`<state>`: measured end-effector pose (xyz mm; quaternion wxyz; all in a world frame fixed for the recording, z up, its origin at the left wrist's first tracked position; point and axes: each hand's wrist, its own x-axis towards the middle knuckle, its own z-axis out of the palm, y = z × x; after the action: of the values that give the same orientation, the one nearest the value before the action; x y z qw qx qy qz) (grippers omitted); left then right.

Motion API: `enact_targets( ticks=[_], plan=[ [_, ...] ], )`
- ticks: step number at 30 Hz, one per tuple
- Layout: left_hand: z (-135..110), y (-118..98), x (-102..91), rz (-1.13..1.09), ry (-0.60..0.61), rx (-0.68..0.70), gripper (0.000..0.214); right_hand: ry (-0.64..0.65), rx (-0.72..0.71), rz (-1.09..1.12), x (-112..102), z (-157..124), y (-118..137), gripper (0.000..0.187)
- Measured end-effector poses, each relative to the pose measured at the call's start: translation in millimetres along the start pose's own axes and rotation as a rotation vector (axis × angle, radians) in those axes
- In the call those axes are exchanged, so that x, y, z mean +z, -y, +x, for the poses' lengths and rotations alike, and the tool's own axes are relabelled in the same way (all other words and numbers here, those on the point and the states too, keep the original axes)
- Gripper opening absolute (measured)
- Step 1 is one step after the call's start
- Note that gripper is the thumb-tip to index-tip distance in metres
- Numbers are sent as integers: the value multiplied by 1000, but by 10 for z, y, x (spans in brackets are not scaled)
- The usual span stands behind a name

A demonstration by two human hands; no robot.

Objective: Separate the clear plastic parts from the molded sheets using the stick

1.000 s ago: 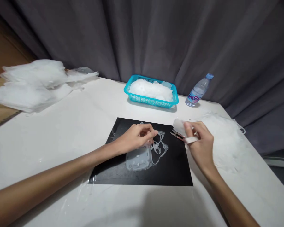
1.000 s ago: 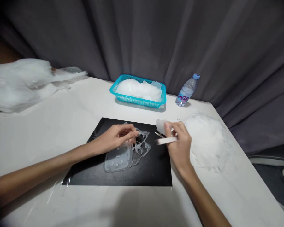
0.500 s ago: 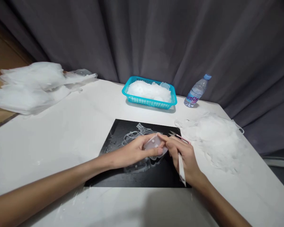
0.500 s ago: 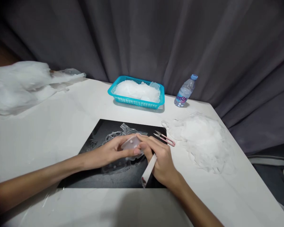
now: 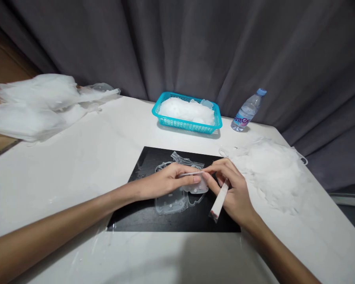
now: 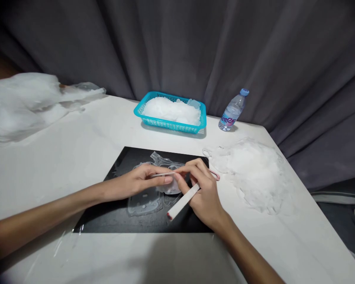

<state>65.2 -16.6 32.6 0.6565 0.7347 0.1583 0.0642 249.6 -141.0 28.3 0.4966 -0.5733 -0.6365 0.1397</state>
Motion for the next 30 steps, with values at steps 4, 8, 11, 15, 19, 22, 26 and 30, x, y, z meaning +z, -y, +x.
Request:
enact_targets(
  ticks=[4,8,11,15,19,22,26,30],
  plan=[
    [-1,-29,-20,-1,10,21,35,-1,-27,31,-1,-9,-2,8],
    [-2,-42,-25,-35,25,31,36,-3,-49,47,-4,-21,-19,9],
    [-4,-53,-34,-27,33,44,36,6,-58,60,-7,-29,-23,10],
    [9,-61,-53,-4,22,60,31,11,-55,58,6,-40,-31,8],
    [33,-34,-67,-5,-50,52,30,-21,70,69,35,-52,-100,1],
    [42,-24,-85,-26,-85,58,30,2,204,111,37,-50,-158,11],
    [43,-53,-112,-14,-85,103,25,39,210,110,11,-33,-179,22],
    [44,-49,-121,-27,-120,106,23,51,188,116,9,-32,-185,30]
  ],
)
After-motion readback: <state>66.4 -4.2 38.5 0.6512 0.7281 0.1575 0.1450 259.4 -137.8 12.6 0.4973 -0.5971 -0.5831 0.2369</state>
